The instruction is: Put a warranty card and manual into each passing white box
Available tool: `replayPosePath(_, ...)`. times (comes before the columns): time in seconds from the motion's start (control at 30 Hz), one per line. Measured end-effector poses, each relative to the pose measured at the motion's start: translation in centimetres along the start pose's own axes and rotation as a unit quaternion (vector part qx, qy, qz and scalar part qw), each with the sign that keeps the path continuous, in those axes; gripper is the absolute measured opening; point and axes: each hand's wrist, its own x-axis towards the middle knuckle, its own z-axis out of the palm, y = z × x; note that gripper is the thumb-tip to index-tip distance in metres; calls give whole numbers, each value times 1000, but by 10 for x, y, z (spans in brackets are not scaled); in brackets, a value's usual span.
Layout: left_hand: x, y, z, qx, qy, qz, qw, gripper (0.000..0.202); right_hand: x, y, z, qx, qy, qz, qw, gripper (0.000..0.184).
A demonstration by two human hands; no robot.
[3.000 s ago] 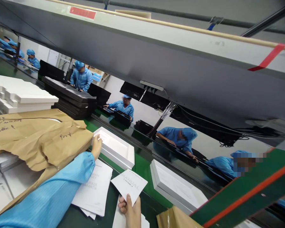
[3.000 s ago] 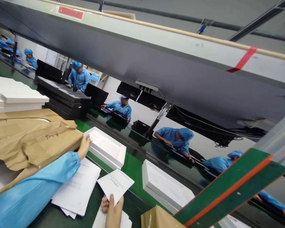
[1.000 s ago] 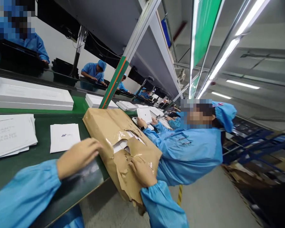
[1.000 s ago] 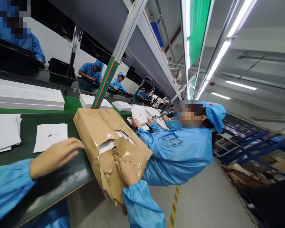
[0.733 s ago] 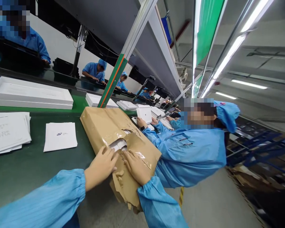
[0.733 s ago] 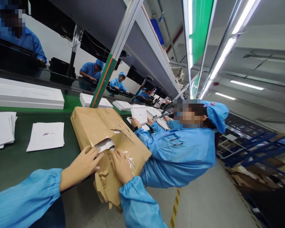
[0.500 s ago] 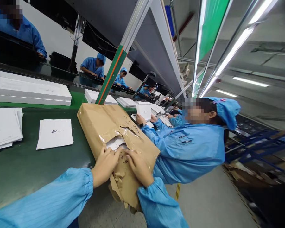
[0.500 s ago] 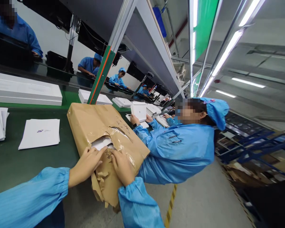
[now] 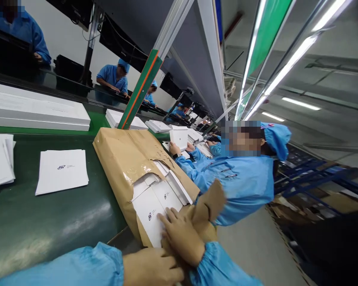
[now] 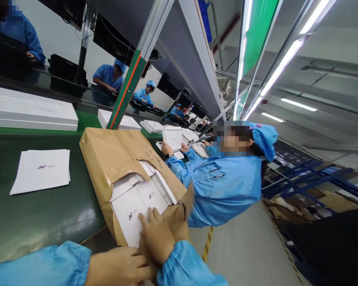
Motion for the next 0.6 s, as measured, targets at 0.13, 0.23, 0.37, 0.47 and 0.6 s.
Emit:
replayPosePath(0.13, -28, -25, -10, -16, -52, -103, 993, 40, -17, 19, 23, 15, -69, 40, 997, 42)
replayPosePath(0.23, -44, -31, 1, 24, -97, -149, 984, 48, -27, 24, 29, 52, -40, 41, 997, 31)
replayPosePath(0.37, -51, -23, 13, 71, -84, -152, 982, 23, -10, 24, 33, -5, 119, 119, 986, 25)
replayPosePath(0.47, -51, -21, 10, 80, -72, -142, 984, 20, 20, 32, 36, -94, 241, 151, 954, 39)
replayPosePath(0.6, -52, -24, 5, 85, -65, -134, 985, 20, 56, 58, 38, -159, 297, 168, 926, 49)
